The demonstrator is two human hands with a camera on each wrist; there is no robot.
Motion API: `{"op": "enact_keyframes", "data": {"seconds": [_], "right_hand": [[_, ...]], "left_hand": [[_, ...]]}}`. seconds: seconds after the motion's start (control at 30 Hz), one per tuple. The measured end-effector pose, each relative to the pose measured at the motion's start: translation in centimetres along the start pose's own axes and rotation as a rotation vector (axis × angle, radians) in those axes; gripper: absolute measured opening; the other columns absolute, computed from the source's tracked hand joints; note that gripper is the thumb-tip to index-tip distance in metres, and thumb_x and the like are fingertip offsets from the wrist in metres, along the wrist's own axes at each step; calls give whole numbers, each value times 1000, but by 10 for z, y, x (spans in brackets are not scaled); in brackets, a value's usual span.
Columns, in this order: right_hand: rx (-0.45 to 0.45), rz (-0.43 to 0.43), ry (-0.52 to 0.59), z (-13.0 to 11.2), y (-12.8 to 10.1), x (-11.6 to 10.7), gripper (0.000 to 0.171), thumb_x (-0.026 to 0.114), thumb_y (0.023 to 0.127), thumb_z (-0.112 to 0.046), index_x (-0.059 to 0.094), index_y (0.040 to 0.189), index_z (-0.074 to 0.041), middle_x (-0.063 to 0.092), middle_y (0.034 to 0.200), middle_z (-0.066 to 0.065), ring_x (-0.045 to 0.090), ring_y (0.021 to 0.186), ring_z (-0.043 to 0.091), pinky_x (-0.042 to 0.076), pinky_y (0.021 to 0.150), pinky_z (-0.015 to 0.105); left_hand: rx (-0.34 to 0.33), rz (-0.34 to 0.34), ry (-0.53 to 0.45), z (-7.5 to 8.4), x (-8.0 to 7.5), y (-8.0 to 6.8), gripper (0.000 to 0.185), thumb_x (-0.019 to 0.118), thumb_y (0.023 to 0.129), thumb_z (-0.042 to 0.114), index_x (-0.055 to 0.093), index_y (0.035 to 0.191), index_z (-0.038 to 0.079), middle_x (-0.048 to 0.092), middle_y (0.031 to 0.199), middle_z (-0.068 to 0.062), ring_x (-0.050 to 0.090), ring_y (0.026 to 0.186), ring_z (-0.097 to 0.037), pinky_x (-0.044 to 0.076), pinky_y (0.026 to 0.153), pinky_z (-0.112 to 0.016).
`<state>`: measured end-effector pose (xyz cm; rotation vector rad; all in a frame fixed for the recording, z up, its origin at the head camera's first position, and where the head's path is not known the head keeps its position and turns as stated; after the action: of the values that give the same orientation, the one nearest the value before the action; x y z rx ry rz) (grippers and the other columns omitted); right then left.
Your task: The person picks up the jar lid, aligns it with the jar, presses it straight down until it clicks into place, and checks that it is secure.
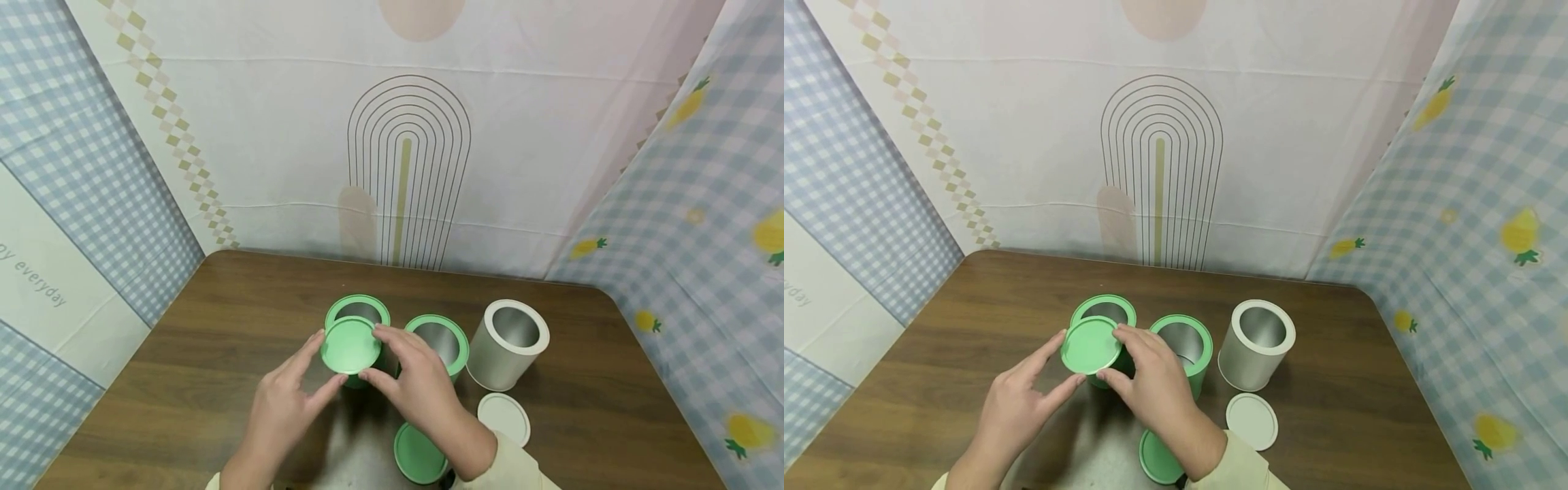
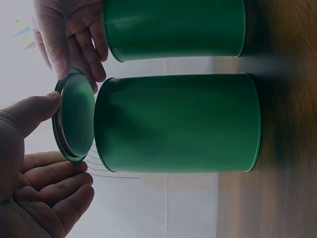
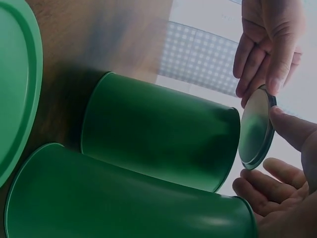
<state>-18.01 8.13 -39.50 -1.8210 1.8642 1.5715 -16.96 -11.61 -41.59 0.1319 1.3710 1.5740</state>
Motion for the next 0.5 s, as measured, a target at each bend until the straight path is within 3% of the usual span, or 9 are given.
{"op": "enact_keyframes", "data": {"seconds": [0.2, 0.3, 0.5], "right_hand": [[-1, -17, -14, 1, 4, -1, 59, 91, 72, -27, 69, 123, -8, 69, 126, 3, 62, 121, 22, 53, 98, 40], [2, -25, -19, 1, 5, -1, 59, 91, 73, -28, 69, 124, -8, 69, 127, 3, 62, 121, 23, 53, 98, 41], [15, -39, -31, 0, 8, -2, 57, 90, 74, -28, 69, 123, -10, 68, 128, 3, 62, 122, 24, 51, 100, 42]], "left_hand": [[-10, -15, 1, -1, 1, 1, 66, 88, 75, 28, 64, 129, -3, 68, 125, -17, 71, 102, -32, 59, 72, -45], [-26, -23, 11, -1, 3, 1, 71, 92, 68, 19, 64, 130, -2, 67, 126, -16, 70, 103, -32, 59, 73, -45], [-31, -26, 25, -1, 4, 2, 68, 91, 69, 19, 65, 128, -3, 68, 125, -17, 71, 102, -32, 59, 73, -45]]}}
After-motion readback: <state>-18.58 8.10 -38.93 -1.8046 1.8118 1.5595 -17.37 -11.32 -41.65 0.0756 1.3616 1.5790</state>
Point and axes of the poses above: each hand's wrist, its own y-axis towards the middle knuckle, its own x-axis out of the palm, z = x × y, the point moved 3 cm from there along y, towards the middle knuckle
